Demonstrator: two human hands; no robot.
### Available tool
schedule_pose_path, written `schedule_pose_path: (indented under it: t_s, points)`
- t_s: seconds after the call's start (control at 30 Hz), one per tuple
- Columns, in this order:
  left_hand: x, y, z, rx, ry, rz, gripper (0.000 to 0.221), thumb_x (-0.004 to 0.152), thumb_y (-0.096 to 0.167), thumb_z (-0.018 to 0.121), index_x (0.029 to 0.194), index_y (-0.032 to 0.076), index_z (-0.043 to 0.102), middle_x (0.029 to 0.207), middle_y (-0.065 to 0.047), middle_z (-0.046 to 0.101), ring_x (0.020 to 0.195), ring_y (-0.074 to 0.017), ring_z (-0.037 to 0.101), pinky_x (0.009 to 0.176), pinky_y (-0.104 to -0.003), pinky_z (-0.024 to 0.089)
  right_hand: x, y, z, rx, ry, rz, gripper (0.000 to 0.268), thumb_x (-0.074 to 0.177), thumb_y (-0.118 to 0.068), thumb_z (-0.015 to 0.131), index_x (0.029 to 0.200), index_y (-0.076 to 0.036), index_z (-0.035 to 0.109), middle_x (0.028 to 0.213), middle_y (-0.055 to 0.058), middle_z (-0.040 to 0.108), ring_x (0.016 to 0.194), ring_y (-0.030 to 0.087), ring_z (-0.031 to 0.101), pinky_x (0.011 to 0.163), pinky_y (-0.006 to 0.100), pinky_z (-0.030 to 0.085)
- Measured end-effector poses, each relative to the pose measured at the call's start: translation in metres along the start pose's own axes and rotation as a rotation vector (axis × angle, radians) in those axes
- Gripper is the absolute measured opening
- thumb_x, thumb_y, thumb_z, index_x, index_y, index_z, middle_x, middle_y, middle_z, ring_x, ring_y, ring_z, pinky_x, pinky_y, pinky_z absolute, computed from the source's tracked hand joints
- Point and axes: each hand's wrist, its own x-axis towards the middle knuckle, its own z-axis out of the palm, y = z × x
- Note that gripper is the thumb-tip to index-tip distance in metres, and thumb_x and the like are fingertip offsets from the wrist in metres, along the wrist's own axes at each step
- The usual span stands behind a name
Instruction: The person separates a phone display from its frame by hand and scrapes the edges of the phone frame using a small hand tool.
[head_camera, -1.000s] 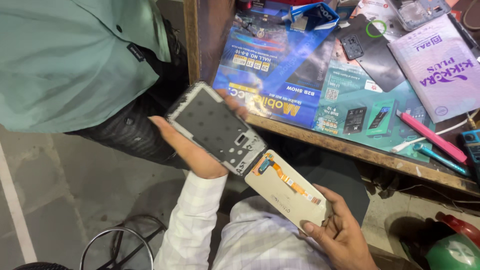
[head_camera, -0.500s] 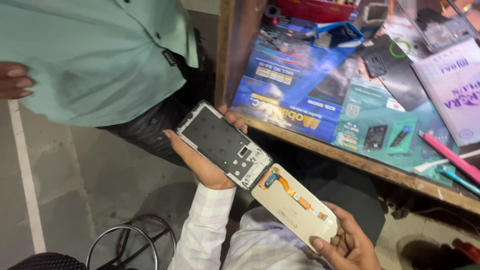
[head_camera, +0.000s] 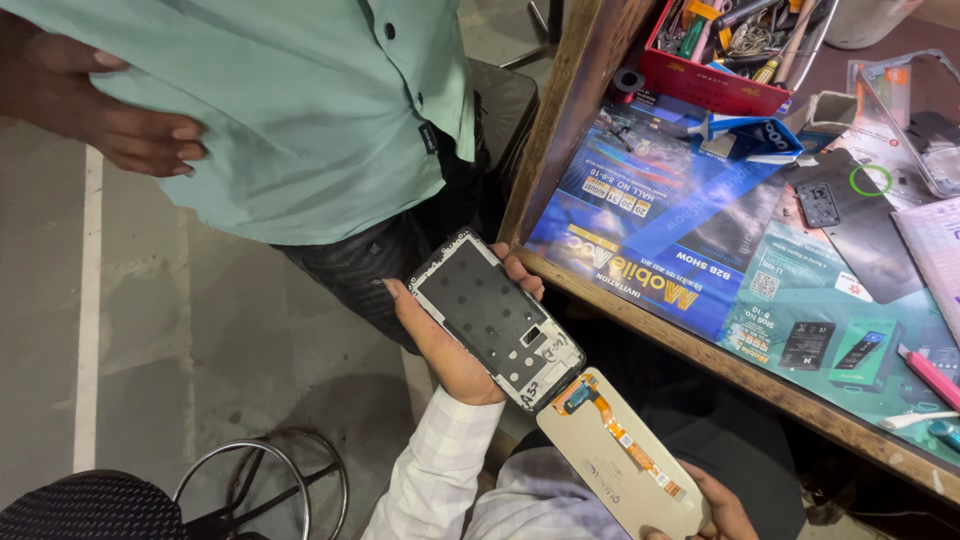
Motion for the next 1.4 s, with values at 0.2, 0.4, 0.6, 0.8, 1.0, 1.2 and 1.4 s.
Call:
schedule_pose_path:
  t_s: [0.2, 0.4, 0.6, 0.8, 1.0, 1.2, 1.4]
  points:
    - [-0.001, 0.005, -0.004, -0.018, -0.023, 0.007, 0.102, 0.095, 0.085, 0.034, 0.128, -0.008, 0.059, 0.105, -0.019, 0.069, 0.095, -0.0341, 0.068, 0.092, -0.046, 0.056, 0.001, 0.091, -0.03, 0.086, -0.212, 0.302, 0.081, 0.06, -0.001, 0.091, 0.132, 0.007, 0.056, 0.12, 0.026, 0.075, 0.114, 0.031, 0.073, 0.101, 0.046, 0.059]
    - [-0.002, 0.007, 0.001, 0.032, 0.013, 0.024, 0.103, 0.093, 0.086, 0.032, 0.126, -0.008, 0.059, 0.103, -0.019, 0.069, 0.093, -0.0339, 0.069, 0.088, -0.046, 0.056, 0.004, 0.136, -0.043, 0.173, -0.338, 0.36, 0.079, 0.061, 0.005, 0.092, 0.132, 0.006, 0.058, 0.128, 0.027, 0.071, 0.127, 0.034, 0.065, 0.105, 0.049, 0.05]
    - [-0.002, 0.006, 0.006, 0.024, -0.041, 0.036, 0.104, 0.093, 0.086, 0.03, 0.127, -0.009, 0.058, 0.107, -0.02, 0.067, 0.098, -0.0321, 0.067, 0.095, -0.045, 0.056, 0.014, 0.129, -0.042, 0.272, -0.33, 0.455, 0.08, 0.062, 0.007, 0.088, 0.134, 0.003, 0.055, 0.132, 0.024, 0.068, 0.127, 0.033, 0.065, 0.102, 0.052, 0.053]
    - [-0.003, 0.006, 0.011, 0.006, -0.076, 0.044, 0.102, 0.094, 0.085, 0.03, 0.126, -0.008, 0.058, 0.108, -0.019, 0.066, 0.099, -0.0313, 0.065, 0.094, -0.044, 0.054, 0.017, 0.136, -0.046, 0.123, -0.359, 0.256, 0.081, 0.06, 0.004, 0.093, 0.132, 0.008, 0.057, 0.13, 0.026, 0.069, 0.126, 0.033, 0.064, 0.109, 0.05, 0.05]
    - [-0.001, 0.008, 0.016, 0.026, -0.031, 0.166, 0.097, 0.096, 0.084, 0.032, 0.125, -0.005, 0.059, 0.106, -0.018, 0.065, 0.097, -0.0307, 0.064, 0.094, -0.045, 0.054, 0.018, 0.149, -0.038, 0.325, -0.32, 0.414, 0.058, 0.086, -0.009, 0.071, 0.139, 0.011, 0.055, 0.136, 0.03, 0.068, 0.128, 0.037, 0.066, 0.111, 0.05, 0.048]
    - [0.007, 0.008, 0.015, -0.086, 0.053, 0.311, 0.089, 0.094, 0.082, 0.034, 0.124, 0.002, 0.059, 0.111, -0.015, 0.066, 0.095, -0.0292, 0.063, 0.089, -0.048, 0.054, 0.031, 0.122, -0.034, 0.208, -0.23, 0.335, 0.061, 0.087, -0.005, 0.067, 0.143, 0.011, 0.049, 0.138, 0.028, 0.065, 0.126, 0.035, 0.066, 0.106, 0.047, 0.051]
    - [0.023, 0.042, 0.005, 0.078, 0.024, 0.431, 0.097, 0.097, 0.084, 0.035, 0.121, -0.006, 0.06, 0.104, -0.018, 0.066, 0.095, -0.0325, 0.064, 0.091, -0.047, 0.054, 0.101, -0.011, -0.01, 0.172, 0.0, 0.214, 0.063, 0.089, -0.001, 0.063, 0.148, 0.01, 0.043, 0.14, 0.027, 0.062, 0.125, 0.033, 0.066, 0.102, 0.045, 0.054]
